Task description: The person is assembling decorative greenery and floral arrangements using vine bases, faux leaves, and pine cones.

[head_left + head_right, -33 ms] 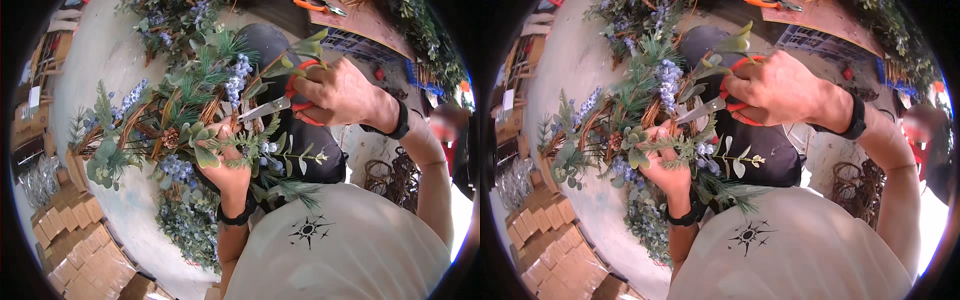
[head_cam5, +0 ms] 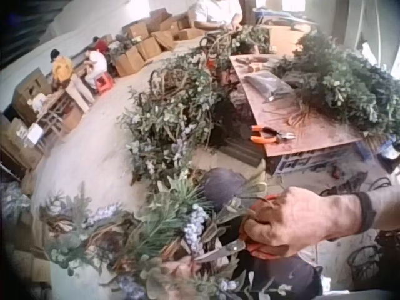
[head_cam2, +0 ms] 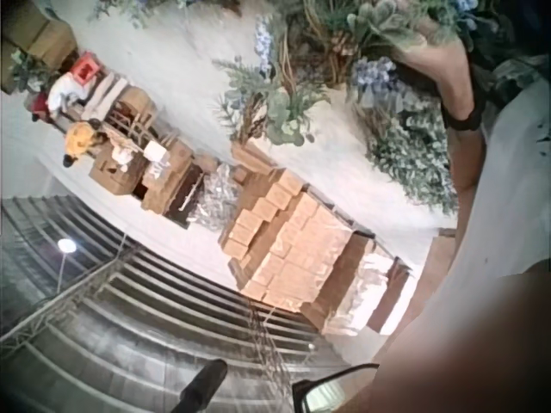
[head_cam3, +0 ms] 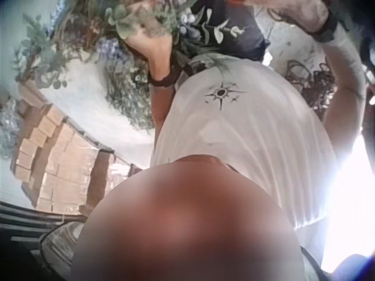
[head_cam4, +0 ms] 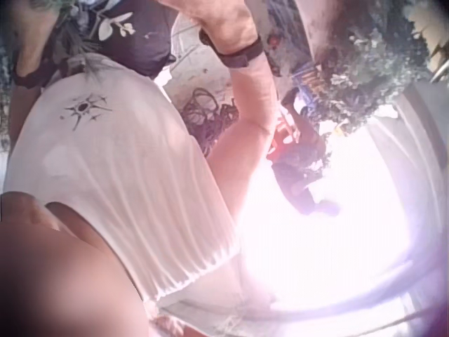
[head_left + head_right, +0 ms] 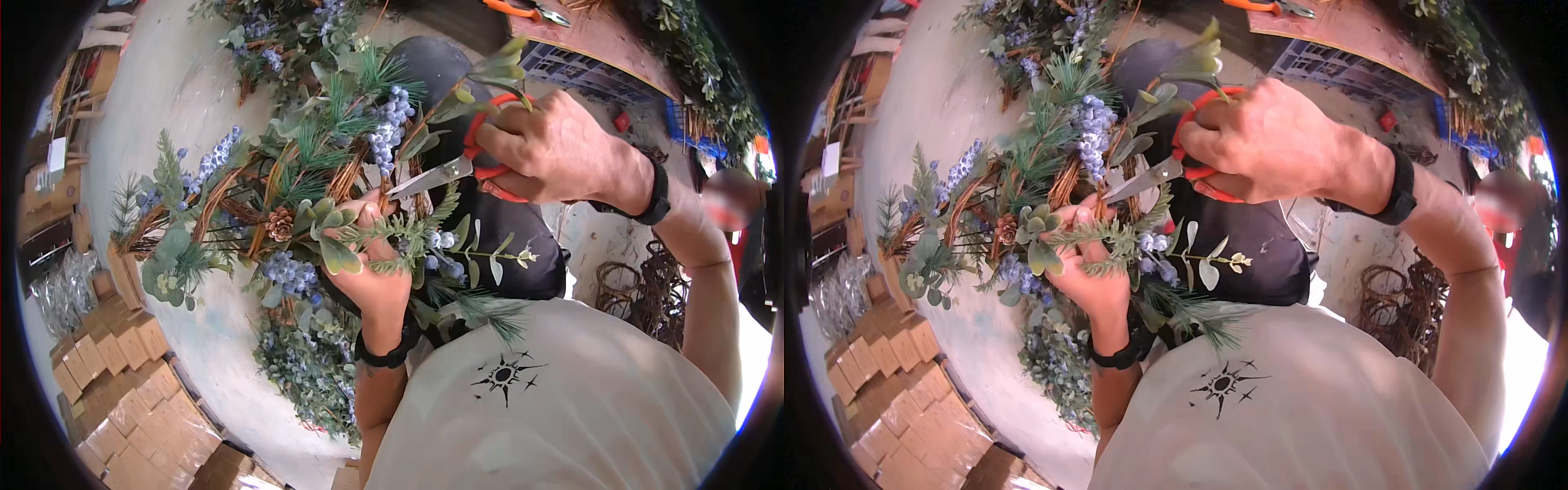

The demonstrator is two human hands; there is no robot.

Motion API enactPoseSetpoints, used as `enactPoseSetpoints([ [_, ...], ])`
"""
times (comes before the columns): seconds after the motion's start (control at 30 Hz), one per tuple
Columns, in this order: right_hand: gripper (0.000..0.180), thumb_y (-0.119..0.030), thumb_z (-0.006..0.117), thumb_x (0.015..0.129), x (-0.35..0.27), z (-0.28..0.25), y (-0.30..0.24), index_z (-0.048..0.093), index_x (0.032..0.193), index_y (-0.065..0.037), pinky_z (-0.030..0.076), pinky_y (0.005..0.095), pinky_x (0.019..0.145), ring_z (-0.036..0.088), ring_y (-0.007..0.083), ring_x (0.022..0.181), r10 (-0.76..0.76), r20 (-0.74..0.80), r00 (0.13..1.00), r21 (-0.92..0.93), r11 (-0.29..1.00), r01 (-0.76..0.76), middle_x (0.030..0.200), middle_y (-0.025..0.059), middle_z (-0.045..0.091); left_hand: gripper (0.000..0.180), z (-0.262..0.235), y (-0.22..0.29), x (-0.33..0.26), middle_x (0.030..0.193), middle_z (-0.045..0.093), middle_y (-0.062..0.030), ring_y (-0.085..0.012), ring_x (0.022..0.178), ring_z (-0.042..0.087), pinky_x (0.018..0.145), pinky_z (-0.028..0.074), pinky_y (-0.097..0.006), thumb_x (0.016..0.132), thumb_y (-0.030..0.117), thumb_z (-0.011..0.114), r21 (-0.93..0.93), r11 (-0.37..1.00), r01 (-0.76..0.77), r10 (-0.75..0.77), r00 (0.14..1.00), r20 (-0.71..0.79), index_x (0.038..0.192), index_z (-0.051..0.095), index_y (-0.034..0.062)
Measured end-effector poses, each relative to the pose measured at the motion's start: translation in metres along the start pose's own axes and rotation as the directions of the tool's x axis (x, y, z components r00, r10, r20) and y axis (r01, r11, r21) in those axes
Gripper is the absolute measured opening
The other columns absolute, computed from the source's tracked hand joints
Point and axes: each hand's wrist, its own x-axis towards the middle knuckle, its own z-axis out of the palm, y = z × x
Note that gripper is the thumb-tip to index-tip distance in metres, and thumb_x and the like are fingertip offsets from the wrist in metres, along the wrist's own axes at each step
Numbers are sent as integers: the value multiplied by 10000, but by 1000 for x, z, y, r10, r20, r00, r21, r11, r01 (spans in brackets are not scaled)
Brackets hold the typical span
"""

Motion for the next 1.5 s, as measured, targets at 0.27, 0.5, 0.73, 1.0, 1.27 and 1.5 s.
enactPoseSetpoints([
  [0.27, 315, -321, 756, 825, 25, 0, 8, 662, 998, -75, 548, 378, 559, 671, 230, 631, -214, 59, 975, -203, 954, 221, 769, 49, 616, 212, -4, 1, -2, 968, 690, -146, -207, 847, 686, 775, 543, -347, 1075, 136, 625, -14, 1000, 19, -19, 1000, 7, 1006, 561, -54],
  [0.5, 270, -246, 721, 793, 37, -12, 5, 661, 983, -64, 517, 343, 488, 654, 185, 582, -329, 85, 941, -345, 876, 337, 715, 24, 569, 219, -3, 2, 1, 1039, 722, -208, -199, 856, 697, 797, 564, -335, 1090, 150, 578, 39, 997, -60, 58, 996, 69, 1047, 563, -64],
  [0.73, 206, -160, 689, 795, 50, -18, 13, 644, 962, -49, 494, 321, 455, 624, 156, 540, -460, 105, 882, -416, 785, 459, 692, 19, 537, 199, 2, -3, -3, 1140, 750, -202, -198, 862, 712, 781, 574, -341, 1074, 107, 574, -46, 999, 4, -5, 1000, -8, 1116, 623, -81],
  [1.0, 284, -214, 813, 762, 50, -38, 38, 624, 890, -45, 498, 356, 474, 615, 200, 542, -500, 131, 856, -242, 821, 517, 708, 33, 552, 187, 1, 3, -4, 1075, 763, -157, -271, 865, 732, 836, 581, -392, 975, -11, 666, 247, 953, -173, 179, 984, -1, 1161, 669, -34],
  [1.27, 696, -264, 994, 621, 144, -61, 1, 671, 1182, -10, 569, 439, 712, 688, 375, 822, -285, -23, 958, 114, 952, 285, 970, 136, 701, 268, 3, -22, -16, 1047, 774, -140, -335, 886, 749, 826, 582, -417, 875, -14, 734, 363, 888, -282, 285, 957, 47, 1136, 692, 27],
  [1.5, 492, -322, 902, 746, 212, -16, 1, 701, 1084, -26, 558, 482, 761, 696, 398, 896, -552, 161, 819, 10, 830, 557, 974, 147, 712, 369, -2, -23, -28, 1031, 757, -118, -360, 911, 712, 852, 550, -445, 828, 42, 754, 377, 896, -234, 213, 972, 98, 1192, 705, 73],
])
